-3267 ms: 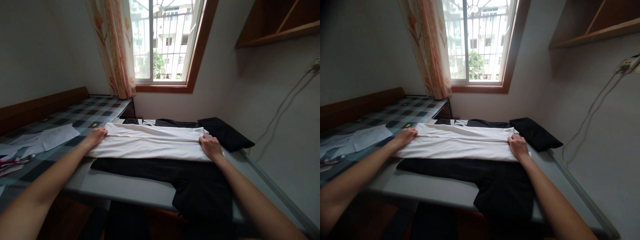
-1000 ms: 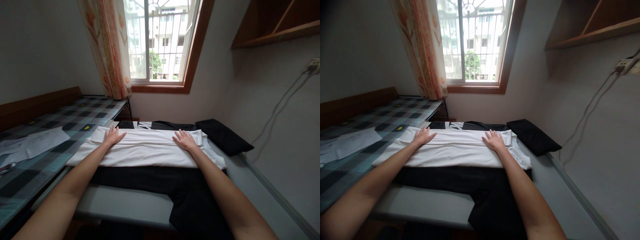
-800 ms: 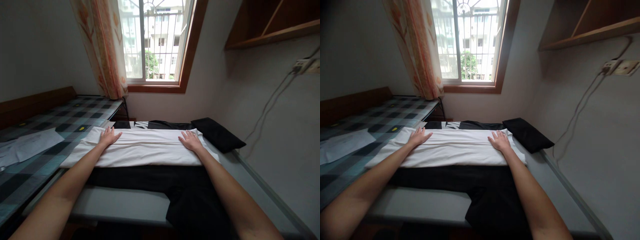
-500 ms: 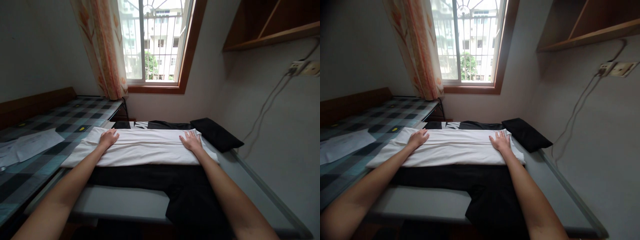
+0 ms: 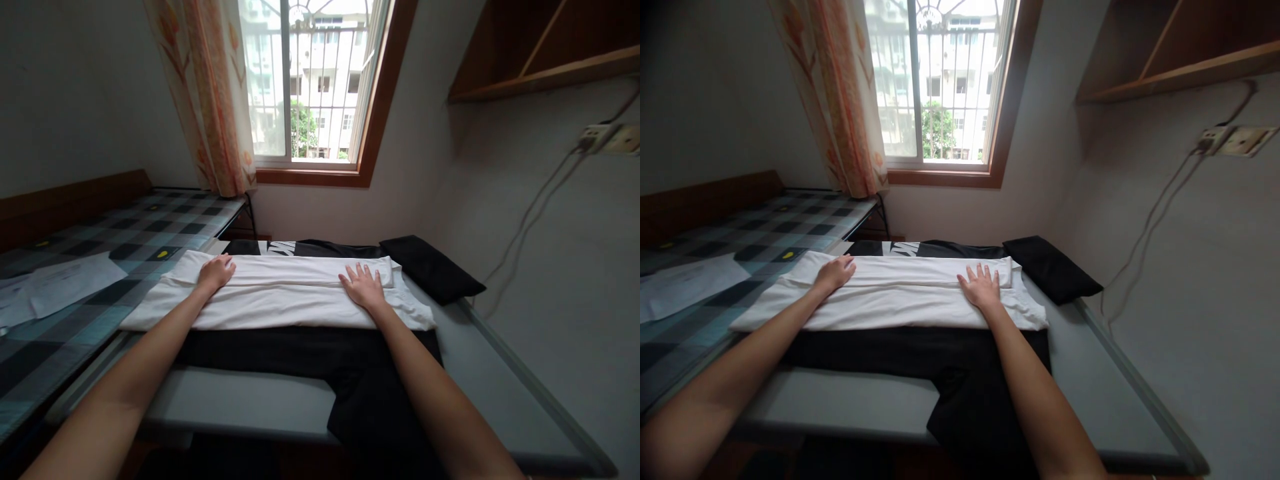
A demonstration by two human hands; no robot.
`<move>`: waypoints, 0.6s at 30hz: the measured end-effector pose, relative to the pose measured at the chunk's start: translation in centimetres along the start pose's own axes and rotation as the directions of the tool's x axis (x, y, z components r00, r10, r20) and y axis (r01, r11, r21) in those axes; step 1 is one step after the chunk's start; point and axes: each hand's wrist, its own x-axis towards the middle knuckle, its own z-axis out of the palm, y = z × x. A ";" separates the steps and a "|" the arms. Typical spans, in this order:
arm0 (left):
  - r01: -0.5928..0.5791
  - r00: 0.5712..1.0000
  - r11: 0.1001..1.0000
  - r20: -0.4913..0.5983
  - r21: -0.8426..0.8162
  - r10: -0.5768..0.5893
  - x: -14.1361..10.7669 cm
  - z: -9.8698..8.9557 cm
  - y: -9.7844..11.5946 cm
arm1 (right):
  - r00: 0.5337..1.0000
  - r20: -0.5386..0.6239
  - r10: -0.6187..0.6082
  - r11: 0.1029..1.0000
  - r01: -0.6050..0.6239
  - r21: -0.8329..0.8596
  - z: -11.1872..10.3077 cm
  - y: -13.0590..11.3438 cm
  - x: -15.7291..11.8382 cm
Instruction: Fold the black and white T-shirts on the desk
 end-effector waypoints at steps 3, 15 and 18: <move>0.046 0.999 0.998 -0.012 -0.031 -0.046 0.3 0.0 -0.2 | 0.999 0.025 0.021 1.000 -0.021 -0.005 0.2 0.5 0.1; 0.099 0.995 0.977 0.010 0.190 -0.103 -0.4 -4.5 -9.7 | 0.996 -0.021 0.085 0.996 -0.085 0.022 -0.1 1.6 -0.1; 0.294 0.954 0.955 0.050 0.034 -0.296 -0.7 -6.0 -12.4 | 0.996 -0.029 0.087 0.996 -0.086 0.025 -0.1 1.5 -0.1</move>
